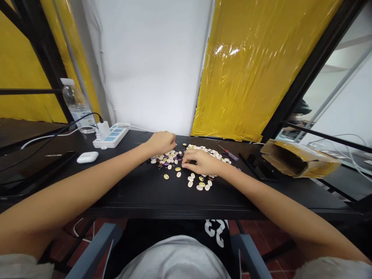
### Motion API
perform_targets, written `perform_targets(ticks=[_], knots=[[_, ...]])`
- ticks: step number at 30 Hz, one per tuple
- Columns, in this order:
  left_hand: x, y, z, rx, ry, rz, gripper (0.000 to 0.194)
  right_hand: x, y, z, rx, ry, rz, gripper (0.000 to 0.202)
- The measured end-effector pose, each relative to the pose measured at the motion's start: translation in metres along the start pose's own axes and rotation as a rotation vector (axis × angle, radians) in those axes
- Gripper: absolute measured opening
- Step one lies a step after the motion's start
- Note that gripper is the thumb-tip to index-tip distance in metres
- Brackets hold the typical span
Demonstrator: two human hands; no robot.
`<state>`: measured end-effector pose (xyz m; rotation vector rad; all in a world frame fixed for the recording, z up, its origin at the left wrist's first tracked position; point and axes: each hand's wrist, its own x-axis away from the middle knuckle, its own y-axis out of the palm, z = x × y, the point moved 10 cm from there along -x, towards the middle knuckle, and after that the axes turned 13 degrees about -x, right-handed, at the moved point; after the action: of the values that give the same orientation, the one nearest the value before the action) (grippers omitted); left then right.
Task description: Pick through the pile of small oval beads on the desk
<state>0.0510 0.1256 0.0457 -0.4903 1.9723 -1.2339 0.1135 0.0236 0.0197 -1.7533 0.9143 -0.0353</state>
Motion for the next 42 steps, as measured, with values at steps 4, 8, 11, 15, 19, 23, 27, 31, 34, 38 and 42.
perform_targets(ticks=[4,8,11,15,19,23,27,31,34,38,42], knots=[[0.002,-0.009,0.012,0.038,0.045,0.048,0.026,-0.001,-0.007,0.003,0.102,0.03,0.067,0.015],[0.006,-0.022,0.03,0.171,0.131,0.11,0.027,0.005,-0.032,0.018,0.051,0.126,0.267,0.014],[0.014,-0.034,0.047,0.283,0.256,0.189,0.033,0.014,-0.052,0.035,-0.077,0.184,0.429,0.015],[0.022,-0.043,0.064,0.287,0.372,0.267,0.03,0.018,-0.055,0.059,-0.421,0.24,0.522,0.025],[0.023,-0.043,0.065,0.278,0.364,0.293,0.024,0.014,-0.043,0.067,-0.714,0.25,0.493,0.031],[0.021,-0.041,0.064,0.282,0.362,0.288,0.021,0.016,-0.038,0.072,-0.824,0.302,0.478,0.033],[0.019,-0.036,0.064,0.271,0.35,0.264,0.02,0.016,-0.039,0.072,-0.809,0.334,0.437,0.034],[0.016,-0.031,0.061,0.264,0.299,0.232,0.021,0.018,-0.051,0.063,-0.646,0.346,0.351,0.029],[0.015,-0.029,0.06,0.265,0.277,0.207,0.019,0.025,-0.049,0.058,-0.532,0.418,0.154,0.024],[0.015,-0.029,0.057,0.29,0.253,0.196,0.018,0.04,-0.046,0.058,-0.516,0.458,-0.013,0.027],[0.016,-0.028,0.059,0.298,0.25,0.193,0.018,0.044,-0.043,0.061,-0.388,0.445,-0.076,0.026]])
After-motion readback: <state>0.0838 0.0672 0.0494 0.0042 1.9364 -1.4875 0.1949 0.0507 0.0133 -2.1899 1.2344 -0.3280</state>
